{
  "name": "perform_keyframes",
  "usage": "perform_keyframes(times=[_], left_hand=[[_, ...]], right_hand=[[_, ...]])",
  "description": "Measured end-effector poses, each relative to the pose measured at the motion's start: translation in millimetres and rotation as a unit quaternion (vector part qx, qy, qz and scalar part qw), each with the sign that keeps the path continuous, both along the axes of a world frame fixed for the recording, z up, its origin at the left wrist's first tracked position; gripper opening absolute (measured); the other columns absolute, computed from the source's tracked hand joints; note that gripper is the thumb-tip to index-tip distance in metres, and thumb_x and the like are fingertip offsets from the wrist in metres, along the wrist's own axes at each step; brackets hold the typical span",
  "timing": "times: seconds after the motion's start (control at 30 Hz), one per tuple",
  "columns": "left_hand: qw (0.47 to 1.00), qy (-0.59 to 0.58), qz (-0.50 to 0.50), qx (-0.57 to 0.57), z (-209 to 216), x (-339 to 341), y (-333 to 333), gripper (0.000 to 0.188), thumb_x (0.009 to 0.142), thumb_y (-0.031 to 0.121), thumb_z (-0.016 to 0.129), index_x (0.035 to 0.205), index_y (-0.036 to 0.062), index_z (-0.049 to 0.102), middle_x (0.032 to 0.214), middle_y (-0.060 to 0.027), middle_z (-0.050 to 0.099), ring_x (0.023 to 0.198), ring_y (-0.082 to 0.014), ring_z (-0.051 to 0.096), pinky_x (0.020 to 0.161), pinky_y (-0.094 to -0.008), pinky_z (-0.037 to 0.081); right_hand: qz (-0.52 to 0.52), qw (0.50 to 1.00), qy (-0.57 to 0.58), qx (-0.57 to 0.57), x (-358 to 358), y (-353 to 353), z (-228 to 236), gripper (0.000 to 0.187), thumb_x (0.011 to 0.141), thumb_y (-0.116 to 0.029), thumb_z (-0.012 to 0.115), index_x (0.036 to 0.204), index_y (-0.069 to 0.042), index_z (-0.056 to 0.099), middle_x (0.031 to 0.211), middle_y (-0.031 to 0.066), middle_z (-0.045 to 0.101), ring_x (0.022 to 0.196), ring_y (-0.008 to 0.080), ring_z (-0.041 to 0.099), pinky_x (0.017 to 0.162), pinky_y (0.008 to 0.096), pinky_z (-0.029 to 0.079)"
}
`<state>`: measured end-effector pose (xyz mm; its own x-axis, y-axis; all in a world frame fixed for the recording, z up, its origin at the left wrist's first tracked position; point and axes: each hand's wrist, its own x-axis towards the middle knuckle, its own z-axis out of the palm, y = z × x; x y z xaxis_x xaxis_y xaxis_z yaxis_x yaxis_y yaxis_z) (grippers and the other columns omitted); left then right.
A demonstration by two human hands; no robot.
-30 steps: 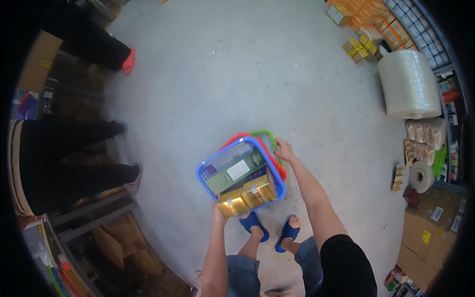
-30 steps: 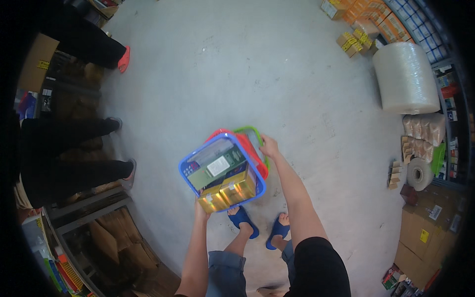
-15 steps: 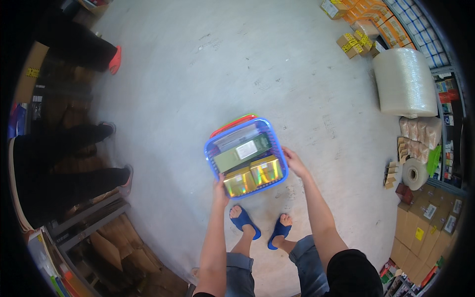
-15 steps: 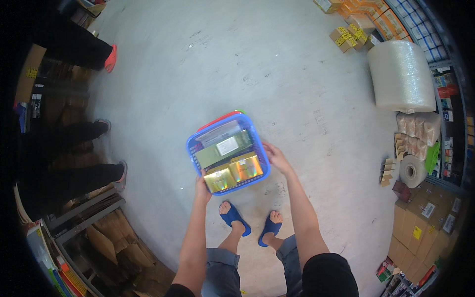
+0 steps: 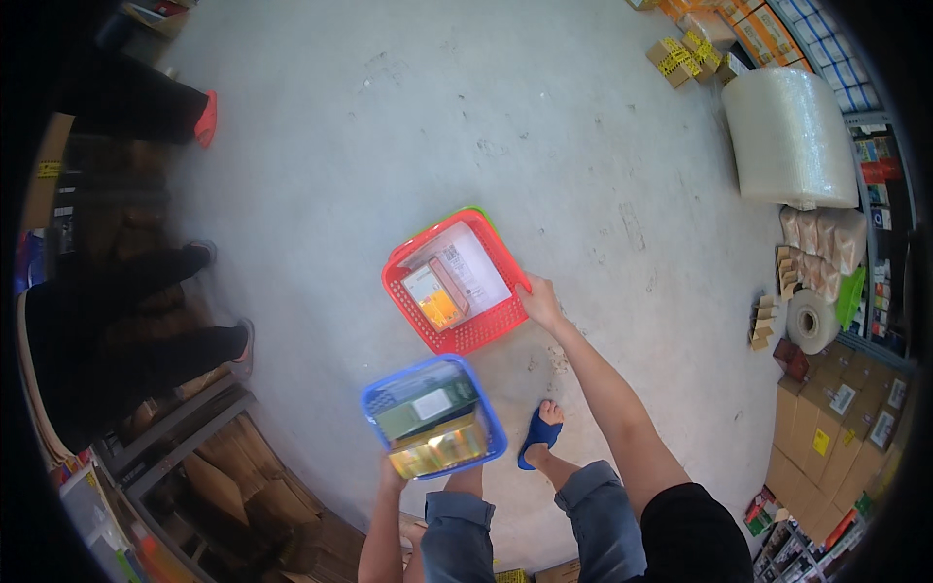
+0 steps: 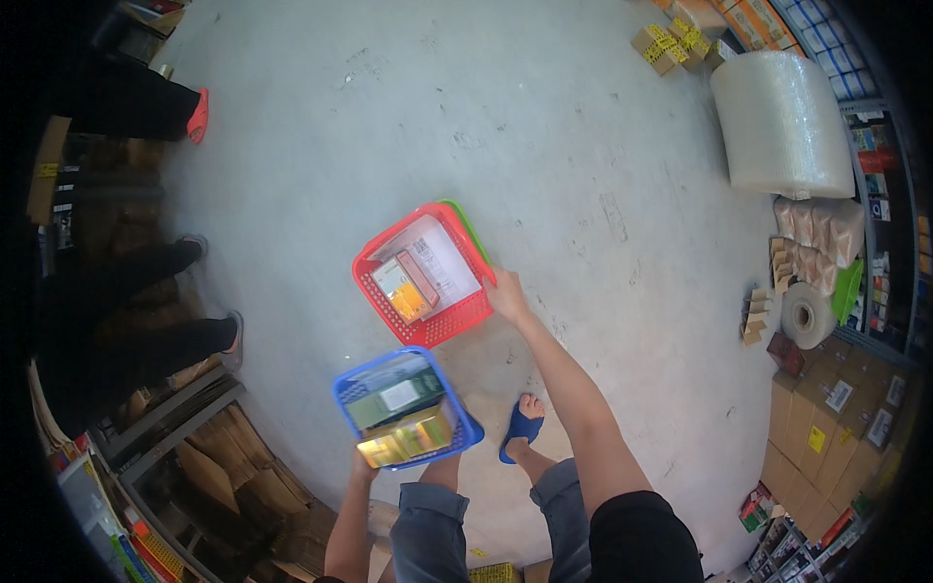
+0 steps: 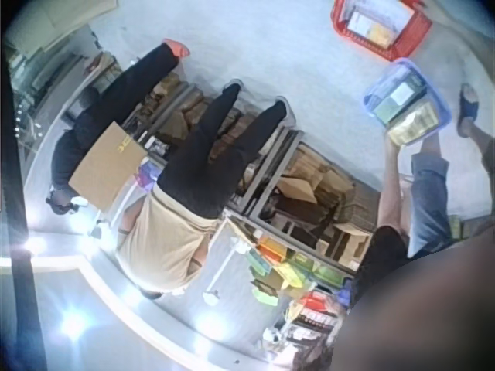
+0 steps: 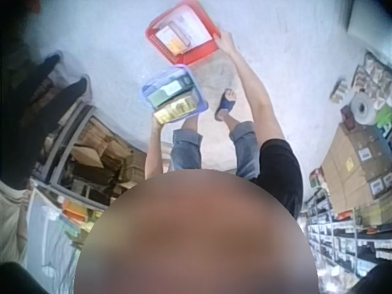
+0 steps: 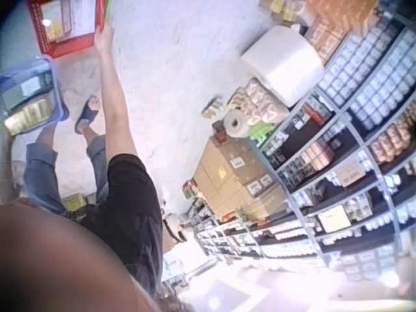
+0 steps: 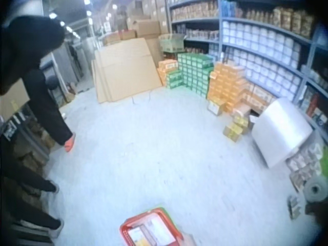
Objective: The person sorts various boxed and bottled supplies from shelves into multiple colored plastic baskets. They pick up items, place them into baskets, and occasionally move baskets around the workspace.
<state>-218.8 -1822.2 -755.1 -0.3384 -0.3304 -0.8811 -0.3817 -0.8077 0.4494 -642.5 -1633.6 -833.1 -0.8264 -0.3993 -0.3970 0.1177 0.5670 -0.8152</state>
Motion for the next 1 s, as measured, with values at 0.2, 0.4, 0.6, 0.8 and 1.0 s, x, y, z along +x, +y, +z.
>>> perform_keyframes(times=[0.2,0.4,0.6,0.8,1.0], left_hand=[[0.999,-0.031,0.006,0.038,-97,-30,78,0.032,0.094,0.018,0.045,0.118,-0.0026,0.049,0.108,-0.0127,0.059,0.094,-0.0224,0.061,0.081,-0.0357,0.051],[0.976,-0.163,-0.123,-0.076,-104,-166,119,0.041,0.089,0.032,0.052,0.124,0.0114,0.046,0.119,-0.0132,0.054,0.111,-0.0298,0.050,0.092,-0.0440,0.043],[0.976,-0.216,-0.015,-0.023,-163,-160,55,0.055,0.086,0.028,0.050,0.138,0.0189,0.036,0.132,-0.0176,0.045,0.124,-0.0290,0.039,0.101,-0.0369,0.032],[0.880,-0.098,-0.351,-0.305,-118,-116,22,0.049,0.083,0.017,0.050,0.130,0.0028,0.044,0.129,-0.0178,0.046,0.122,-0.0282,0.041,0.102,-0.0338,0.030],[0.956,-0.121,-0.254,-0.079,29,-55,39,0.041,0.088,0.015,0.048,0.127,0.0013,0.048,0.129,-0.0123,0.049,0.121,-0.0208,0.042,0.101,-0.0315,0.031]], right_hand=[[-0.058,0.994,-0.028,-0.088,-3,45,71,0.028,0.086,-0.006,0.051,0.112,0.002,0.057,0.098,0.0129,0.067,0.089,0.0170,0.062,0.081,0.0302,0.047],[-0.149,0.987,-0.053,0.010,10,169,86,0.027,0.086,-0.004,0.051,0.111,0.003,0.058,0.095,0.0115,0.066,0.086,0.0146,0.061,0.078,0.0284,0.047],[-0.035,0.997,-0.028,0.056,1,126,66,0.027,0.087,-0.007,0.050,0.112,0.001,0.058,0.097,0.0110,0.067,0.085,0.0137,0.061,0.078,0.0284,0.047],[-0.043,0.988,-0.112,-0.093,22,4,26,0.031,0.087,-0.015,0.053,0.115,0.000,0.055,0.098,0.0146,0.066,0.092,0.0208,0.062,0.084,0.0331,0.046],[-0.137,0.988,0.001,0.064,53,-11,-5,0.056,0.083,-0.028,0.060,0.128,-0.002,0.040,0.109,0.0257,0.058,0.102,0.0391,0.056,0.086,0.0419,0.046]])
